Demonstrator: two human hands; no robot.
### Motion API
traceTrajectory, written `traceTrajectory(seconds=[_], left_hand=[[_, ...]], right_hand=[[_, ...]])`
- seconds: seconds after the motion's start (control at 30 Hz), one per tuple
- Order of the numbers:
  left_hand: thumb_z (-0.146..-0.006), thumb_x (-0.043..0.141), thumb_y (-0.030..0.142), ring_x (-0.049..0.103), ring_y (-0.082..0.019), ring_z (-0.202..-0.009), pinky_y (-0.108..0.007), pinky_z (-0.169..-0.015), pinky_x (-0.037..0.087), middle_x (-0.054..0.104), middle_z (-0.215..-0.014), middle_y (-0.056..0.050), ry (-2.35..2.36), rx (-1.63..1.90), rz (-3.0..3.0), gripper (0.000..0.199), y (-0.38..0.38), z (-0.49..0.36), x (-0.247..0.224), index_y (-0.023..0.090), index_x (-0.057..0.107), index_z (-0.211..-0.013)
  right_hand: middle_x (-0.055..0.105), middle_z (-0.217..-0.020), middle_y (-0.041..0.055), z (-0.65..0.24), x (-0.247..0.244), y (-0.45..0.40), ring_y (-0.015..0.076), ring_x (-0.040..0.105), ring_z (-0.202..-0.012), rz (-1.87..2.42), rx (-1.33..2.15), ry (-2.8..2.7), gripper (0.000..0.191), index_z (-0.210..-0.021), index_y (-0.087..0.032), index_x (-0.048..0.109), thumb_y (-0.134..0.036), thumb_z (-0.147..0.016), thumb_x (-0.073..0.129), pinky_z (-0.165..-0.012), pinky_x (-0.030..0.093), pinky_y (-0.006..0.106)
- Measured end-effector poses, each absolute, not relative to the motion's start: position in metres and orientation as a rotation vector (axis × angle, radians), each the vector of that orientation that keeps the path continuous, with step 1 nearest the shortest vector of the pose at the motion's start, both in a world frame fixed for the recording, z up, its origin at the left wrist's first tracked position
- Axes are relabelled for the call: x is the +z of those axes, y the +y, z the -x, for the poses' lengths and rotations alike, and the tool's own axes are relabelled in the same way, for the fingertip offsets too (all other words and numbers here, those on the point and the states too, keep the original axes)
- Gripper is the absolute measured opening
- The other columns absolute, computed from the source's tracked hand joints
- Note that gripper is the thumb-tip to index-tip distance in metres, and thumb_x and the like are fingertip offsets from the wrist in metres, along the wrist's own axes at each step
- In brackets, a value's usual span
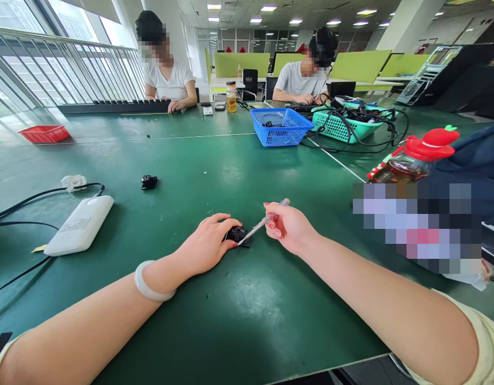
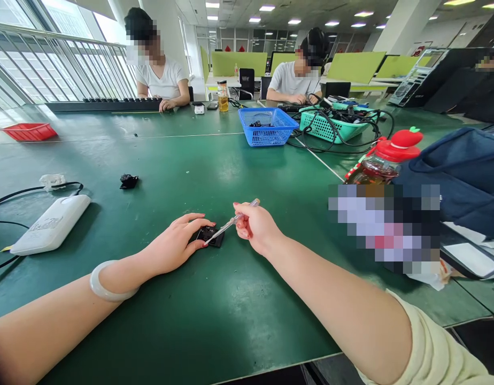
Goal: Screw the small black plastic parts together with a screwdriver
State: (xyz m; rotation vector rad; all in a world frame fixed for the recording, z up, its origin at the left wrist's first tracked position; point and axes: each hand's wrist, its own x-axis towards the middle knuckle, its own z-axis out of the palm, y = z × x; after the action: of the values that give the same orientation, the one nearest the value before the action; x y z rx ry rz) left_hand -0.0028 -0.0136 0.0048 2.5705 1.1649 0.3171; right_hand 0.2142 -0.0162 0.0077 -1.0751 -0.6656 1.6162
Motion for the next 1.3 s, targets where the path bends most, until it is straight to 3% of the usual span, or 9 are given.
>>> traceTrajectory(seconds=[0.37,0.93,1.3], left_hand=[[-0.094,0.049,0.032,0.044,-0.029,-0.136,-0.049,-0.114,0.038,0.059,-0.134,-0.010,1.159,0.309,-2.574,0.036,-0.013,0.003,0.003,0.023,0.056,-0.128],[-0.094,0.050,0.031,0.044,-0.028,-0.136,-0.050,-0.113,0.037,0.058,-0.135,-0.010,1.153,0.304,-2.584,0.036,-0.013,0.003,0.004,0.022,0.056,-0.128],[-0.094,0.050,0.031,0.044,-0.028,-0.136,-0.049,-0.114,0.037,0.059,-0.134,-0.010,1.135,0.335,-2.571,0.035,-0.013,0.004,0.002,0.024,0.056,-0.128]], right_hand=[[0.041,-0.042,-0.0059,-0.223,0.015,-0.018,0.0049,0.033,-0.037,1.037,1.137,-0.847,0.043,-0.056,-0.020,0.039,-0.034,-0.075,0.074,-0.037,0.020,0.020],[0.043,-0.041,-0.0058,-0.225,0.007,-0.011,0.0042,0.030,-0.032,1.106,1.400,-0.685,0.038,-0.060,-0.020,0.041,-0.035,-0.077,0.071,-0.036,0.020,0.020],[0.042,-0.041,-0.0057,-0.224,0.011,-0.012,0.0042,0.031,-0.033,1.090,1.390,-0.691,0.037,-0.059,-0.020,0.041,-0.033,-0.077,0.071,-0.036,0.021,0.021]])
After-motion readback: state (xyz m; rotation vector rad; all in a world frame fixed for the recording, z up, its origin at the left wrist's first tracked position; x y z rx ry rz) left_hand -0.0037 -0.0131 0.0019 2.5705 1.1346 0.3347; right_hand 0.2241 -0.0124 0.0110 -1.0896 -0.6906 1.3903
